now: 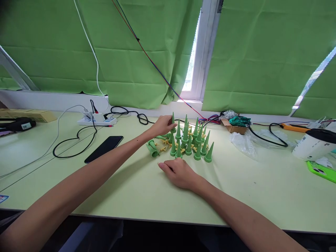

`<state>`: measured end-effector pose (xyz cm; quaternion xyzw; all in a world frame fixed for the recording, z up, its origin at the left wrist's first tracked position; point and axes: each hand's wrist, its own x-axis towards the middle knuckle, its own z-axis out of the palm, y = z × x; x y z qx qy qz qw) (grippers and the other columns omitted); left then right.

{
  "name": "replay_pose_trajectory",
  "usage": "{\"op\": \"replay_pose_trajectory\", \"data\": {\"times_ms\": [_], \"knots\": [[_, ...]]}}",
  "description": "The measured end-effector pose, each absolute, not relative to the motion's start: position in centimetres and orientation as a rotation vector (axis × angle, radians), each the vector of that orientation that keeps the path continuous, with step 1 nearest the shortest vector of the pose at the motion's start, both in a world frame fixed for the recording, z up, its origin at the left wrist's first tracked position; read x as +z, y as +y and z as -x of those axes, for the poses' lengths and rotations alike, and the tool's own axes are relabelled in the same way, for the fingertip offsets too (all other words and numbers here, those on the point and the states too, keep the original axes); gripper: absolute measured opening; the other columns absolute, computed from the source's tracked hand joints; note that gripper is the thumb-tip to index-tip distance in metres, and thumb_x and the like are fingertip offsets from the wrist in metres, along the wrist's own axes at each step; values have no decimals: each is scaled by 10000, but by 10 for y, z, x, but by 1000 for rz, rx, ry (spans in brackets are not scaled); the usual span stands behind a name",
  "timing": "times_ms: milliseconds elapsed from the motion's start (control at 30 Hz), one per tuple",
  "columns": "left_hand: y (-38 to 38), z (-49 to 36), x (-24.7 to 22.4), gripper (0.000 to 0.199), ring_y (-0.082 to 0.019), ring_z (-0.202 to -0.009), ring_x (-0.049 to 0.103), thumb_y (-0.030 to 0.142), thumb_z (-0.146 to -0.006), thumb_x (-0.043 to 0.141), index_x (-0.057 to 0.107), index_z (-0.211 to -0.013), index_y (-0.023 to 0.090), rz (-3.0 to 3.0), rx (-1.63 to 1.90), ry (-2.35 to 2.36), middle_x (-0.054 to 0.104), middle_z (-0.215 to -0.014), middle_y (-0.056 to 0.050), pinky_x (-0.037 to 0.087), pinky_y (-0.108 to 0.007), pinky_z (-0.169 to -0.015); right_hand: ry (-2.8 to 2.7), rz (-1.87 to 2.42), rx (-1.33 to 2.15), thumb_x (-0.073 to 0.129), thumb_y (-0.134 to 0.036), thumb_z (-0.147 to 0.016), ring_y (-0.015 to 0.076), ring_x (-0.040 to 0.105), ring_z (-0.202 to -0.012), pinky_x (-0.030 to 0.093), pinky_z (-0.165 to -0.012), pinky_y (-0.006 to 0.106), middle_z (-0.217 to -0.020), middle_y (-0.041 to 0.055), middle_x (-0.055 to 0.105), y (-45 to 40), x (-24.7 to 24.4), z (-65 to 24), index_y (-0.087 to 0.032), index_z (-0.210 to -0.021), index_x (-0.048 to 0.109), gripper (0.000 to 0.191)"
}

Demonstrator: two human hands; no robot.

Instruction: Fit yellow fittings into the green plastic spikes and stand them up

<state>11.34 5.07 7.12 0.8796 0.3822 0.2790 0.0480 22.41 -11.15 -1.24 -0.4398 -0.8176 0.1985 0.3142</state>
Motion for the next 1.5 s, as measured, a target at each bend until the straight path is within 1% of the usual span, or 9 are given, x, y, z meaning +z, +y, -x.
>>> {"op": "replay_pose_trajectory", "data": {"times_ms": [133,233,467,567,700,1100,1300,1500], "knots": [[49,-115,68,345,-192,-627,492,342,-900,612,394,-667,212,-2679,843,1211,541,-652,-32,279,-296,-561,-2168,1163,545,357,-374,-1031,108,196,-535,197,-550,296,-572,-57,191,-112,-11,-225,-192,-624,217,467],[47,-116,68,339,-201,-649,512,354,-929,571,384,-682,215,-2688,858,1253,551,-670,-41,284,-300,-555,-2171,1163,544,357,-366,-1033,107,191,-535,195,-552,298,-573,-58,184,-111,-10,-225,-190,-628,210,466],[47,-117,71,231,-214,-738,544,292,-988,473,392,-787,209,-2617,1048,1238,575,-794,-75,335,-299,-607,-2169,1162,543,364,-368,-1031,108,177,-535,195,-552,298,-575,-58,171,-111,-13,-226,-192,-631,209,464],[49,-119,69,214,-219,-763,545,271,-993,463,386,-803,210,-2598,1075,1210,566,-806,-74,345,-296,-630,-2172,1169,538,364,-370,-1030,109,176,-537,195,-554,297,-576,-58,175,-111,-13,-225,-192,-632,211,462],[49,-122,63,197,-215,-745,540,253,-1002,435,399,-814,209,-2577,1110,1162,558,-786,-65,351,-301,-636,-2176,1172,530,360,-374,-1028,109,173,-535,197,-557,296,-575,-59,173,-111,-12,-225,-193,-630,208,463],[47,-119,62,166,-226,-765,527,271,-1002,432,420,-849,208,-2615,1150,1123,526,-769,-55,359,-291,-641,-2176,1200,541,358,-378,-1024,110,175,-542,193,-550,297,-579,-56,178,-110,-13,-226,-194,-641,204,452],[40,-119,64,146,-236,-790,549,309,-1016,409,473,-939,203,-2644,1130,1198,553,-867,-80,383,-298,-675,-2182,1205,545,360,-374,-1026,110,178,-544,192,-553,299,-581,-55,181,-110,-13,-226,-193,-639,203,455],[35,-119,70,148,-239,-821,566,313,-1020,403,488,-972,201,-2661,1112,1238,555,-904,-88,400,-301,-709,-2178,1200,554,355,-384,-1026,113,178,-549,192,-549,296,-582,-55,182,-111,-13,-226,-194,-640,206,455]]}}
